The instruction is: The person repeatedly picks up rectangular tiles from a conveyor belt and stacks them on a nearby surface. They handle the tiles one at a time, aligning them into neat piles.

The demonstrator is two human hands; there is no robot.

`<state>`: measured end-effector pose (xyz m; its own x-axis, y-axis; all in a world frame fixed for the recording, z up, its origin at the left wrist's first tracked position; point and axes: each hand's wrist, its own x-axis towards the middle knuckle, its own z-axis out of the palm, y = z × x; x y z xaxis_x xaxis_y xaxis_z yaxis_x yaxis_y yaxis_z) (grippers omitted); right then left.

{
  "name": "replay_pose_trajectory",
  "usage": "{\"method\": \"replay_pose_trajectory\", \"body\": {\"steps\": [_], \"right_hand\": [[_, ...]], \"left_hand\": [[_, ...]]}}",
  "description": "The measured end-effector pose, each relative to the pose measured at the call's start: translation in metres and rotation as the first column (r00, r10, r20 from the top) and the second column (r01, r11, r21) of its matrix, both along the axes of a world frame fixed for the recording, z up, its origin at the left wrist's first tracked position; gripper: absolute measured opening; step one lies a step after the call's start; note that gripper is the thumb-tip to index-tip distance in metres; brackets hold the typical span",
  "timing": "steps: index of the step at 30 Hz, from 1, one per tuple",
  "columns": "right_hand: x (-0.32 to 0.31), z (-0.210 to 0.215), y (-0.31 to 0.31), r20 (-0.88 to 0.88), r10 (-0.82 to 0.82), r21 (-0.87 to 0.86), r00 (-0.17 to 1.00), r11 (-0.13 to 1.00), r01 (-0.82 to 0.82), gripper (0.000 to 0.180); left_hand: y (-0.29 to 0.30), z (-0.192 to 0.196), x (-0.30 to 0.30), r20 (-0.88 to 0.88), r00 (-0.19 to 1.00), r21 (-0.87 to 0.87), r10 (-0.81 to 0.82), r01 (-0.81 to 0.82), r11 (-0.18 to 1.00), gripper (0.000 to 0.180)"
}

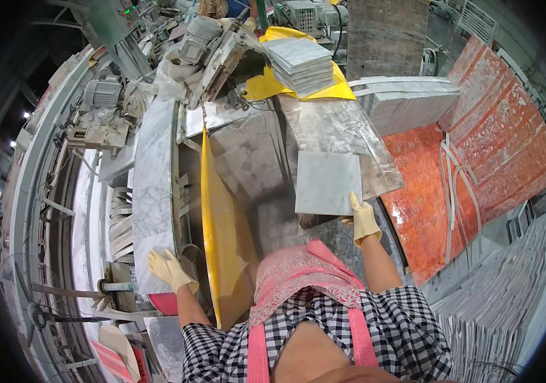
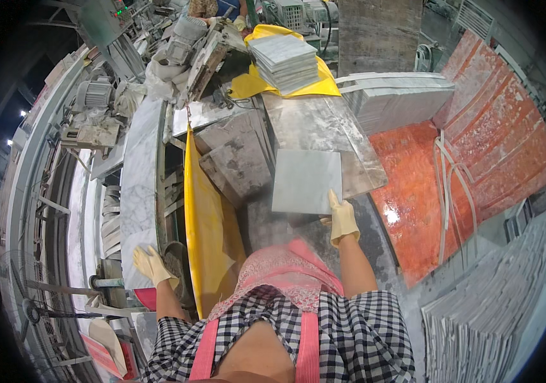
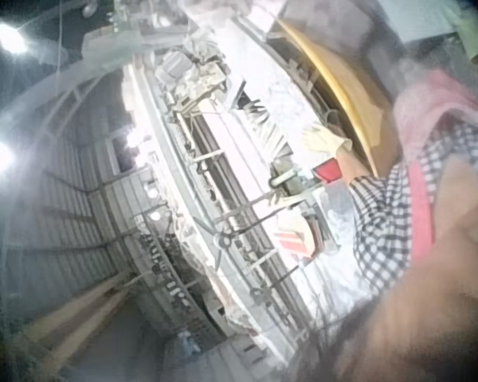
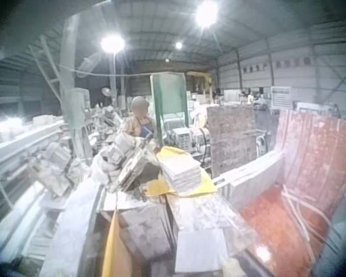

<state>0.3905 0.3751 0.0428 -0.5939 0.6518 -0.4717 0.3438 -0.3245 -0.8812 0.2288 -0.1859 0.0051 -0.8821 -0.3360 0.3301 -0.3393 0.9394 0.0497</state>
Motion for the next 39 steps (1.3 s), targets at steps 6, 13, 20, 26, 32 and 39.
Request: {"method": "replay_pose_trajectory", "body": {"steps": [6,13,20,26,32,39], "right_hand": [[0.0,0.002,-0.002,-0.012,-0.024,0.012,1.0,1.0,0.024,0.062],[0.0,0.005,-0.002,-0.011,-0.007,0.027,1.0,1.0,0.007,0.062],[0.0,0.007,-0.002,-0.003,-0.026,0.031,1.0,0.999,0.026,0.066],[0.0,0.005,0.0,0.0,-0.017,0.025,1.0,1.0,0.017,0.067],[0.0,0.001,0.003,-0.004,-0.003,0.018,1.0,1.0,0.003,0.067],[-0.001,0.001,0.003,-0.022,0.006,0.0,1.0,1.0,-0.006,0.068]], "left_hand": [[-0.006,-0.011,0.0,-0.077,0.997,-0.081,-0.018,0.012,0.997,0.053],[-0.01,-0.014,0.004,-0.047,0.998,-0.076,-0.029,0.025,0.997,0.052],[-0.01,-0.012,0.007,-0.055,0.998,-0.059,-0.021,0.018,0.998,0.053],[-0.012,-0.015,0.011,-0.097,0.994,-0.049,-0.047,0.042,0.998,0.051],[-0.015,-0.021,0.014,-0.13,0.989,-0.05,-0.066,0.06,0.997,0.052],[-0.016,-0.023,0.018,-0.114,0.993,-0.053,-0.04,0.034,0.998,0.05]]}}
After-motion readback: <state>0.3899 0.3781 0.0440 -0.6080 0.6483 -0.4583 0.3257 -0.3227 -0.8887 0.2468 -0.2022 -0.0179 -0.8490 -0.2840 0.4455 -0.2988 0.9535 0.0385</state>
